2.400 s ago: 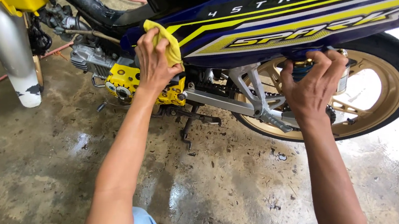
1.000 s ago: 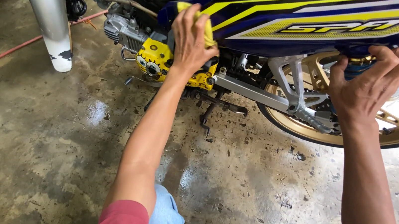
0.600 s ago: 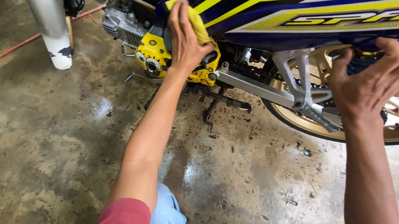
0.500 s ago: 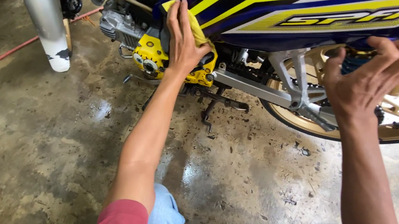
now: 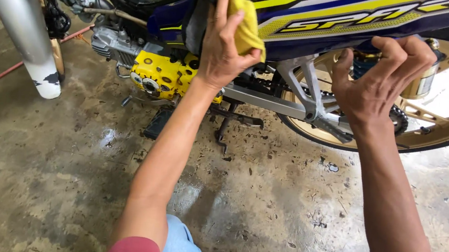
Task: The person wipes the side panel and seat area of a blue and yellow motorcycle using a yellow cloth. They move the cloth back and forth across the bodywork, focusing on the side fairing and the area beneath the seat.
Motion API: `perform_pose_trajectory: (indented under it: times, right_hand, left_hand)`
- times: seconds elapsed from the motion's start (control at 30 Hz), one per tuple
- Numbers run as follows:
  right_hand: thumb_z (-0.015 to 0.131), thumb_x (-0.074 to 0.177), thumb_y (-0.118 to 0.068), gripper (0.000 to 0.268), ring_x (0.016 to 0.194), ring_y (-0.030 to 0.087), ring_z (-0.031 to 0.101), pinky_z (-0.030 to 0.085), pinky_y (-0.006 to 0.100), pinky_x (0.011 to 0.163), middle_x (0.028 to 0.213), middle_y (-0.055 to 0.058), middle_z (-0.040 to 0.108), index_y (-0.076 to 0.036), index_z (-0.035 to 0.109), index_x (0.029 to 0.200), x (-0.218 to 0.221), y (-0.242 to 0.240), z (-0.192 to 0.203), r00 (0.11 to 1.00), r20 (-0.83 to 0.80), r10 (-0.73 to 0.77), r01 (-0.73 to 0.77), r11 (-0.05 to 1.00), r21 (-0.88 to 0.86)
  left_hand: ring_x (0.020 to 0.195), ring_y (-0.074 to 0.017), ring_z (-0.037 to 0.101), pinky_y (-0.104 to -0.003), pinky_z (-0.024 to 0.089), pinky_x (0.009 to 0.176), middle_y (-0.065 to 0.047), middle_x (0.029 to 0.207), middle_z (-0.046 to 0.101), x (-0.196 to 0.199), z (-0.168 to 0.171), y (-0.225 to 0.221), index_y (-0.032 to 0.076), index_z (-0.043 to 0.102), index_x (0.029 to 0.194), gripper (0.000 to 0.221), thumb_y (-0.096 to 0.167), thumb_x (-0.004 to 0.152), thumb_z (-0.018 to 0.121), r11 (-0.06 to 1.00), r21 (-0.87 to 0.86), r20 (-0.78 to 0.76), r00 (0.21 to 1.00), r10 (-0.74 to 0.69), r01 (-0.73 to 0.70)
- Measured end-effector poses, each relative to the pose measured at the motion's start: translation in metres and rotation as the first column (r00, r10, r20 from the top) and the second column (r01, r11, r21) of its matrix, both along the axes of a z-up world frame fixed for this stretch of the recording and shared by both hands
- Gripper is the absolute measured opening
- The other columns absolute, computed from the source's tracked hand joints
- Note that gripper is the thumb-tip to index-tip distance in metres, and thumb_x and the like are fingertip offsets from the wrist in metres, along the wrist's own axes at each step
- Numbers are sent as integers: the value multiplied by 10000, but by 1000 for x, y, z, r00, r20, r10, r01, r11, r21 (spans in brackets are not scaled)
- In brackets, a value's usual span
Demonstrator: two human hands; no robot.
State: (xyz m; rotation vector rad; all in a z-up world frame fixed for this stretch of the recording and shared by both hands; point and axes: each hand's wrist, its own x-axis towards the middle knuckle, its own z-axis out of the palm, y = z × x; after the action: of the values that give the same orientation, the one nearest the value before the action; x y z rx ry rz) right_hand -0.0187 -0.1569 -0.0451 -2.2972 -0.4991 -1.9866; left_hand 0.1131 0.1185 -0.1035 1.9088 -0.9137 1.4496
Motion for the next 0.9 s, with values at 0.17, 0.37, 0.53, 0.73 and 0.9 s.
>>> perform_pose_trajectory:
  times: [0.17,0.37,0.53,0.73,0.9]
  right_hand:
    - [735,905,-142,326,1016,270,368,367,467,867,1035,123,339,-88,477,1096,9,-5,-6,998,58,15,-14,1000,-16]
    - [756,885,-113,364,996,293,385,371,462,847,1049,139,364,-63,489,1128,-7,1,-2,999,17,49,-47,997,-58]
    - [756,907,-69,351,983,316,386,350,480,856,1063,166,392,-35,503,1149,-23,-1,7,992,-2,123,-124,992,-18]
    - [726,933,-13,328,991,337,415,399,481,855,1084,196,412,4,508,1178,-33,-19,11,984,2,178,-178,984,4]
    - [647,896,100,369,1025,340,458,450,441,876,1117,210,431,32,498,1226,-41,-29,14,968,48,247,-248,969,19]
  left_hand:
    - [1603,-313,276,-496,395,1398,-111,1697,56,-28,27,-29,221,252,1359,961,295,876,1081,994,72,51,996,78,-82]
    - [1562,-349,382,-579,414,1373,-144,1695,42,-19,30,-84,299,157,1461,1168,525,858,1132,983,91,114,982,151,-161]
    - [1508,-436,468,-523,423,1370,-185,1651,101,-34,50,-116,299,180,1472,1154,530,894,1151,975,137,155,976,155,-177]
    - [1440,-352,550,-491,465,1315,-171,1535,324,-55,88,-160,281,244,1431,1130,567,930,1216,944,218,222,954,201,-249]
    - [1190,-267,649,-393,641,1081,-114,1380,434,-58,109,-216,194,244,1382,1064,541,893,1123,971,152,312,941,129,-184]
